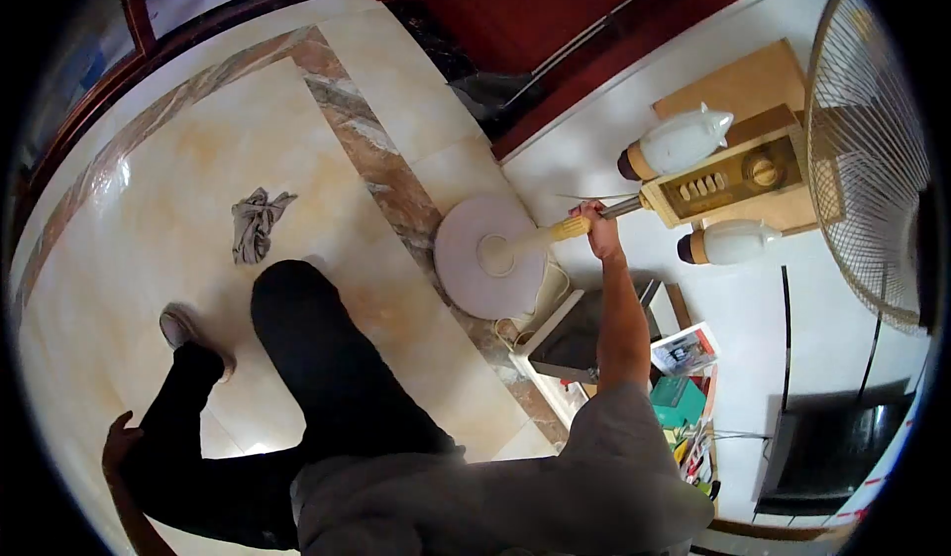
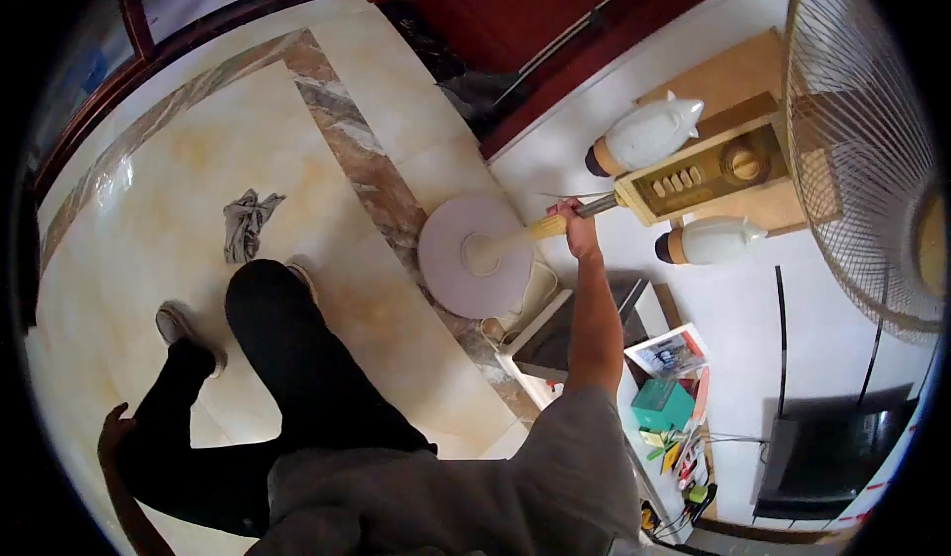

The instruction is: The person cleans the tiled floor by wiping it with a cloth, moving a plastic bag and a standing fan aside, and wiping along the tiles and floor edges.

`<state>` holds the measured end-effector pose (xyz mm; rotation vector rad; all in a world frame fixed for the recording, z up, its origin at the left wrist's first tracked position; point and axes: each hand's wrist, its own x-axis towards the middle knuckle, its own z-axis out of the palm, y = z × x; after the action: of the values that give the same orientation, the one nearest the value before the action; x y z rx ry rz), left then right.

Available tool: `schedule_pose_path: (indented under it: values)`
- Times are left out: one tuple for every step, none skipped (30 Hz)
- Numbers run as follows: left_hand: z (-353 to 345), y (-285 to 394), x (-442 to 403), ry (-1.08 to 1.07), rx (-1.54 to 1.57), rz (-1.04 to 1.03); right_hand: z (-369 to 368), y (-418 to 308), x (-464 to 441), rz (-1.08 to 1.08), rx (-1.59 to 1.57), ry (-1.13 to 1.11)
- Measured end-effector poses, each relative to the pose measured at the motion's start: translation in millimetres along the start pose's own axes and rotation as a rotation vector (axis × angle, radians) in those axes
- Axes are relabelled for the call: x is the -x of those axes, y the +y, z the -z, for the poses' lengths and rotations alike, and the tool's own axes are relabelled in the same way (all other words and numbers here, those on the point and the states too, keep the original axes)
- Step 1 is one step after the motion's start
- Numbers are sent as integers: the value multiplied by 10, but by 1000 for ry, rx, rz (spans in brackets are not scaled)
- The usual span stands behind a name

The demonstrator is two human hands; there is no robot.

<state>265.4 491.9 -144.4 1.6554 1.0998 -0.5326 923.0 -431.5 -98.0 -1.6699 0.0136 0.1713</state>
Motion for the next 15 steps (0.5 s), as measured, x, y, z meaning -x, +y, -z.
schedule_pose_path:
  values:
    - [19, -111, 31, 32, 103, -4, 7, 15, 3, 0, -7, -4]
    - [46, -186, 50, 33, 95, 9, 23, 43, 24, -15, -10, -5]
    - [79, -164, 71, 32, 114, 59, 7, 64, 33, 25, -41, -11]
    - [134, -148, 106, 36, 137, 103, -40, 91, 37, 73, -73, -19]
    - [163, -146, 174, 47, 134, 102, -53, 88, 46, 63, 19, 61]
    - [186, -189, 213, 26, 90, 98, -91, 101, 31, 68, 12, 62]
    - [191, -224, 231, 0, 45, 91, -101, 94, 30, 79, 6, 102]
    - [213, -235, 198, -29, -4, 83, -104, 92, 47, 88, 2, 146]
    - [143, -124, 247, -23, -54, 99, -151, 68, 56, 78, 37, 200]
    - [106, -64, 288, -24, -60, 94, -168, 50, 99, 80, 34, 206]
    - [73, -16, 338, -31, -110, 68, -206, 31, 117, 120, 42, 233]
    - [44, 29, 390, -36, -159, 43, -250, 18, 120, 160, 50, 257]
    - [-4, 121, 440, -32, -158, 42, -282, 42, 115, 173, 39, 312]
    - [-89, 258, 489, -40, -198, 35, -314, 39, 122, 178, 37, 310]
    - [-130, 313, 511, -49, -236, 28, -331, 28, 115, 161, 43, 357]
